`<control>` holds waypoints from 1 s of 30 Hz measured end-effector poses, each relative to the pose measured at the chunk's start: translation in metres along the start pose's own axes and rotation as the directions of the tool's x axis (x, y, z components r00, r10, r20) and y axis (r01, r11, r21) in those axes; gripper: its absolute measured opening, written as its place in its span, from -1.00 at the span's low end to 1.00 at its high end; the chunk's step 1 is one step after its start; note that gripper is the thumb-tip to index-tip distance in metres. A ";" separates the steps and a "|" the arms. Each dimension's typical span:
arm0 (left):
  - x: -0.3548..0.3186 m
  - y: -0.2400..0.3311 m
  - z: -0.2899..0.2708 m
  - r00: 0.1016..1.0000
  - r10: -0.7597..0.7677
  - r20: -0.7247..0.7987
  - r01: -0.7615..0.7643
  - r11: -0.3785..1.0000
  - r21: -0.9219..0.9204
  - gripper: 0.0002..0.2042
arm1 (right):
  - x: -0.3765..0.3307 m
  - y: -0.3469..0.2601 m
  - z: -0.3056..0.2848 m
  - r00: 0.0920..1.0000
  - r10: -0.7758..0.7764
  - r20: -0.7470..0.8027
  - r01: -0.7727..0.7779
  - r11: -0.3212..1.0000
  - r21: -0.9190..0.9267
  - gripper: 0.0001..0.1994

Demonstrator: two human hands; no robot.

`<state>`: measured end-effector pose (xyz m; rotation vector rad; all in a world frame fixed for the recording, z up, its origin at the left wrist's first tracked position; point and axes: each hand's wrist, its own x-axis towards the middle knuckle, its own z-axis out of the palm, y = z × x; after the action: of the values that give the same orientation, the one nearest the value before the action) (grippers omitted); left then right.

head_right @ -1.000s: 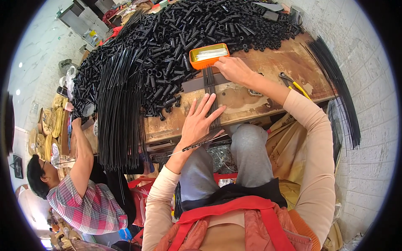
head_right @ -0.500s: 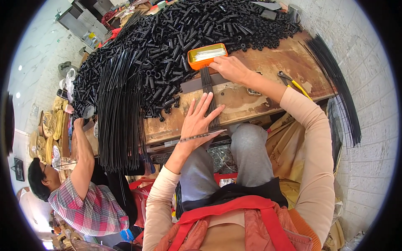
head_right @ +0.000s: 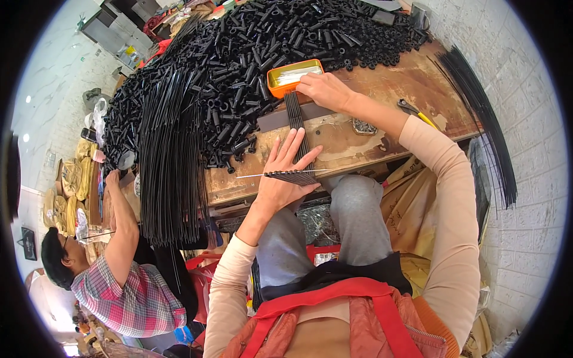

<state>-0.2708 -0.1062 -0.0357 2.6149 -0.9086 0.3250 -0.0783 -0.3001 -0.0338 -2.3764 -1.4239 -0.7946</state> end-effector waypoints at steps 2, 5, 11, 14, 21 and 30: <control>0.000 0.000 0.000 1.000 -0.002 -0.002 0.002 1.000 0.003 -0.16 | 0.002 0.001 -0.001 1.000 -0.006 0.014 0.006 1.000 -0.002 -0.88; 0.000 0.000 0.001 1.000 0.002 0.002 -0.002 1.000 0.006 -0.17 | 0.002 -0.003 0.000 0.995 0.066 0.073 -0.068 0.998 0.018 -0.88; 0.000 0.000 0.001 1.000 -0.002 0.009 0.002 1.000 -0.004 -0.16 | -0.005 -0.006 -0.001 0.992 0.116 0.053 -0.117 0.993 0.011 -0.87; 0.000 0.000 0.001 1.000 -0.002 0.007 0.002 1.000 0.002 -0.16 | -0.004 -0.004 0.000 0.996 0.077 0.043 -0.077 0.997 -0.007 -0.86; 0.000 0.000 0.000 1.000 -0.005 0.017 0.005 1.000 0.008 -0.15 | -0.008 -0.003 0.001 0.995 0.097 0.030 -0.097 0.995 0.029 -0.83; 0.000 -0.001 0.001 1.000 0.001 0.002 -0.001 0.999 -0.033 -0.16 | 0.003 0.005 0.002 1.000 0.014 0.010 -0.014 0.997 0.076 -0.88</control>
<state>-0.2697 -0.1061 -0.0370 2.5851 -0.9087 0.3049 -0.0721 -0.2993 -0.0336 -2.3334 -1.4136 -0.7132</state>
